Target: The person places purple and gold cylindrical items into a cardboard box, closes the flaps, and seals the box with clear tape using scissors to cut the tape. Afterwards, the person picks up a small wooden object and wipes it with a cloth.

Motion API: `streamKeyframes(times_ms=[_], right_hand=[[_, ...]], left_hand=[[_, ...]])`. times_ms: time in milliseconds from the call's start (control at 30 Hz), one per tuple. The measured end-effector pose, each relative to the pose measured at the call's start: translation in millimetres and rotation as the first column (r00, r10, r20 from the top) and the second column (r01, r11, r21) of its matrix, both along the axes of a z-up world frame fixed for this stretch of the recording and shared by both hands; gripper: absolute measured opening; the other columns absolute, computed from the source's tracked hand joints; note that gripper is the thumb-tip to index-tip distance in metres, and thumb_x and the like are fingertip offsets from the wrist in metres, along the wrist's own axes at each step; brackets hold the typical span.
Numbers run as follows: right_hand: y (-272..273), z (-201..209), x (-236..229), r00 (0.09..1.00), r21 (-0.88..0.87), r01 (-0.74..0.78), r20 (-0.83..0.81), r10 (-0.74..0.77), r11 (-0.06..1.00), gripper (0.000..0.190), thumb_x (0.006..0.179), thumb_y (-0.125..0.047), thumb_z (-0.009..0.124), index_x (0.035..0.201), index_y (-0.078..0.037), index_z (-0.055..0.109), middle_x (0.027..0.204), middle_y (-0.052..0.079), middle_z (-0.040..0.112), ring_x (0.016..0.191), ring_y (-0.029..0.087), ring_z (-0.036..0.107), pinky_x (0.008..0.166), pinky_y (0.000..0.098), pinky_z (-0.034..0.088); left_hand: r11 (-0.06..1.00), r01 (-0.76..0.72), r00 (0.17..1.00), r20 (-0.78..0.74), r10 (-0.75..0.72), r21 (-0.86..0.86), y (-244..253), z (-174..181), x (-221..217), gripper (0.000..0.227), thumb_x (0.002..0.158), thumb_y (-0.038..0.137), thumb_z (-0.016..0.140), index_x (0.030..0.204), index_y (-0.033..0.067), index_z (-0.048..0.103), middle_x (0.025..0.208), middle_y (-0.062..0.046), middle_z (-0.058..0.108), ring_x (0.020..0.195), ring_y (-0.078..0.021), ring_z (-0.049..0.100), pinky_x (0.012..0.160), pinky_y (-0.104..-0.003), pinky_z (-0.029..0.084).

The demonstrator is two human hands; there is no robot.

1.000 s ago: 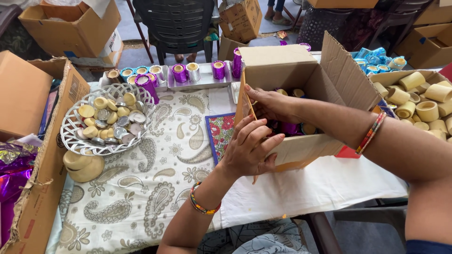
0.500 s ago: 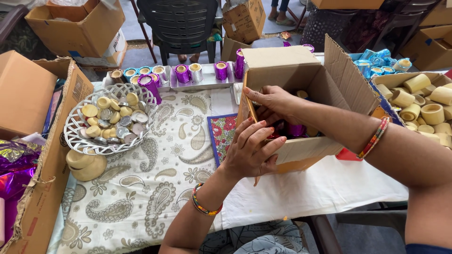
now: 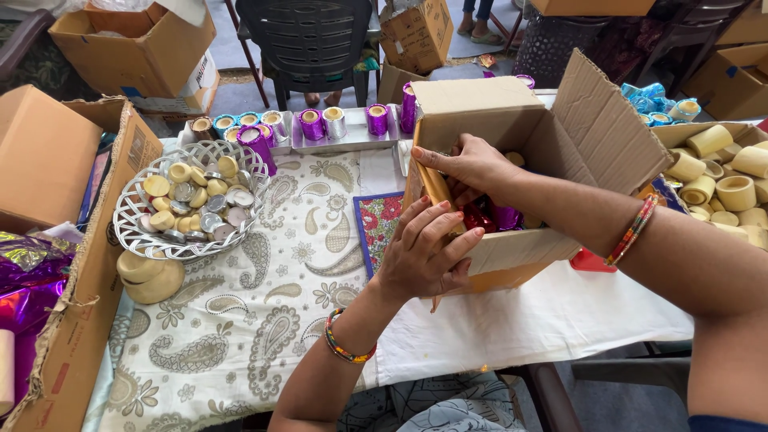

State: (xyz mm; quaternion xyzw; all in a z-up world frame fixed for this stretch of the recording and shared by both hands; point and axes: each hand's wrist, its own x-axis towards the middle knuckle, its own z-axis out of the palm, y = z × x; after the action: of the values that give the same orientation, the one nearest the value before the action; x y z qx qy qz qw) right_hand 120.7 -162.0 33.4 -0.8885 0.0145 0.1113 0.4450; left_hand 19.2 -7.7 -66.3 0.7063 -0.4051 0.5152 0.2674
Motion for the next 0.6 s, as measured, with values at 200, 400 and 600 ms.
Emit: streamKeyframes(times_ms=[200,400,600], right_hand=[[-4.4,5.1,3.1,0.998,-0.083,0.036,0.044,-0.032,0.996,0.099,0.06,-0.079,0.076,0.11,0.004,0.055,0.086,0.014,0.067,0.067,0.018,0.069,0.048,0.0301,0.055],[-8.9,1.8,8.2,0.999,-0.14,0.015,0.036,-0.01,0.99,0.102,0.061,-0.08,0.075,0.114,0.005,0.056,0.091,0.019,0.067,0.075,0.023,0.07,0.053,0.0311,0.052],[-13.8,-5.1,21.5,0.992,-0.213,0.009,0.129,0.019,0.977,0.094,0.063,-0.082,0.079,0.103,0.001,0.058,0.089,0.015,0.066,0.078,0.016,0.069,0.063,0.0283,0.056]], left_hand=[[1.0,-0.004,1.0,-0.026,0.004,0.008,0.2,1.4,-1.7,0.041,0.098,0.03,0.067,0.138,0.0224,0.059,0.136,-0.008,0.052,0.137,-0.0289,0.051,0.125,-0.052,0.04],[1.0,-0.002,0.999,-0.037,0.003,0.006,-0.3,4.8,-3.5,0.044,0.097,0.027,0.067,0.14,0.0219,0.058,0.136,-0.008,0.052,0.137,-0.0295,0.051,0.125,-0.052,0.04],[1.0,-0.002,0.998,-0.055,0.003,0.019,1.6,6.1,-6.4,0.045,0.098,0.027,0.068,0.141,0.0212,0.057,0.138,-0.009,0.052,0.138,-0.0304,0.051,0.126,-0.052,0.04]])
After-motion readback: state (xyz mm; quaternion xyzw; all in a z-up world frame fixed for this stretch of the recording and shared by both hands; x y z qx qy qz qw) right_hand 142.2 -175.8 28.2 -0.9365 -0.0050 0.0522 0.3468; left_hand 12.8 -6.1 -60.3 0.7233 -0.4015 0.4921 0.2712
